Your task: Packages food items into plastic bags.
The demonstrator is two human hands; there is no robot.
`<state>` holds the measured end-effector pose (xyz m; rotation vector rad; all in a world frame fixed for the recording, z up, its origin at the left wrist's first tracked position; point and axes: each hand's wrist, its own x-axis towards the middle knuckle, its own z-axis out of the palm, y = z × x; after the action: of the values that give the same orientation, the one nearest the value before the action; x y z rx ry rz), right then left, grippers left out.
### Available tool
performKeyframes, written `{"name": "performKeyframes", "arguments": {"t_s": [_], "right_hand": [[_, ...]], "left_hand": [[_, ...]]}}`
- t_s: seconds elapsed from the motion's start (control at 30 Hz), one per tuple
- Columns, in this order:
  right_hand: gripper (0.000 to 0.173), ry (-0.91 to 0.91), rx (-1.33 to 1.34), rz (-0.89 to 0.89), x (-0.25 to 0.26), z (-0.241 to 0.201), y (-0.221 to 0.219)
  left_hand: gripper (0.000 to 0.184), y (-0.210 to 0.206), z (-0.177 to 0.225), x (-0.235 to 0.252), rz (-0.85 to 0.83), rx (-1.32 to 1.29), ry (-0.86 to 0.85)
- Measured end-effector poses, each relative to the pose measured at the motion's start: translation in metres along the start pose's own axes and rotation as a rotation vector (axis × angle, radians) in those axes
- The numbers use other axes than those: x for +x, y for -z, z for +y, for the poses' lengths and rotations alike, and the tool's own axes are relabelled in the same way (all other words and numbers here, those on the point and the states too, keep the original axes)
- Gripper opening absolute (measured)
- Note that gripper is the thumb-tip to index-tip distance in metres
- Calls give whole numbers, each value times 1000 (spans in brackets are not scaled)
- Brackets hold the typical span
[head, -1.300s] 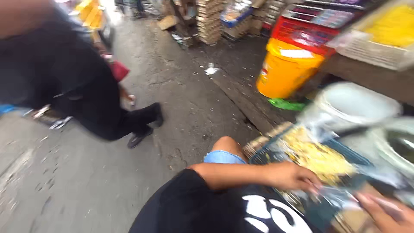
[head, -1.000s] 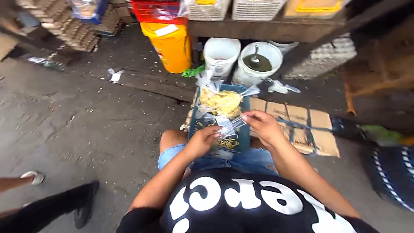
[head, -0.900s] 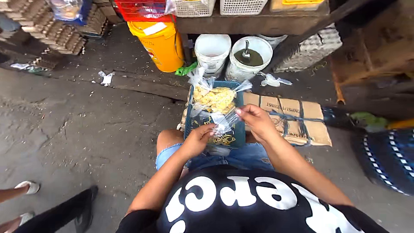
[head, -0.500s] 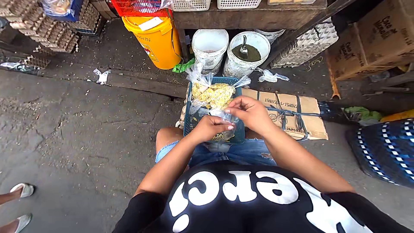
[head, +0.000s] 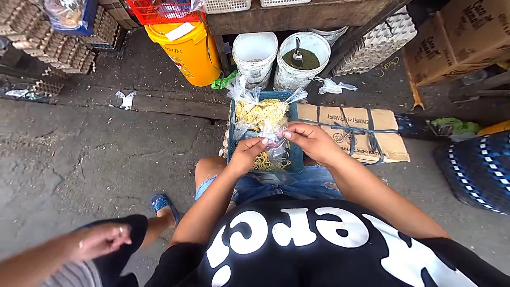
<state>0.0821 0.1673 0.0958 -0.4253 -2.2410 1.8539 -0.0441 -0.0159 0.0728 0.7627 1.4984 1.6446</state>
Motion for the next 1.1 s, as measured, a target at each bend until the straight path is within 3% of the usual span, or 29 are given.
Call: {"name": "performKeyframes", "arguments": {"t_s": [0.1, 0.2, 0.27, 0.33, 0.43, 0.57, 0.63, 0.7, 0.77, 0.83, 0.97, 1.1], "right_hand": [[8, -28, 70, -2, 0, -3, -6], [5, -57, 114, 46, 0, -3, -23], [6, -67, 131, 101, 2, -3, -25], [6, -67, 171, 196, 6, -7, -16], [8, -42, 273, 345, 12, -14, 4], [10, -44, 299, 382, 9, -16, -4], [10, -58, 324, 357, 7, -8, -20], [8, -37, 313, 304, 7, -2, -30], [16, -1, 205, 204, 7, -1, -28], [12, 47, 96, 194, 11, -5, -16], [9, 157, 173, 394, 20, -18, 18], [11, 177, 166, 361, 20, -18, 7]], "left_hand": [[24, 1, 7, 4, -119, 117, -17], [10, -11, 6, 12, -115, 264, 17], [14, -17, -4, 14, -151, 339, 61], [23, -16, -17, 10, -295, 393, 98], [24, -11, -36, 0, -412, 425, 67], [43, -9, -21, 3, -272, 234, 86], [43, -10, -10, 12, -193, 149, 29], [26, -17, -4, 21, -81, 145, -29], [7, -25, -6, 24, 22, 175, -29], [10, -26, -15, 22, -47, 207, -15], [21, -14, -45, 9, -264, 408, 62], [31, -4, -40, 7, -195, 461, 87]]}}
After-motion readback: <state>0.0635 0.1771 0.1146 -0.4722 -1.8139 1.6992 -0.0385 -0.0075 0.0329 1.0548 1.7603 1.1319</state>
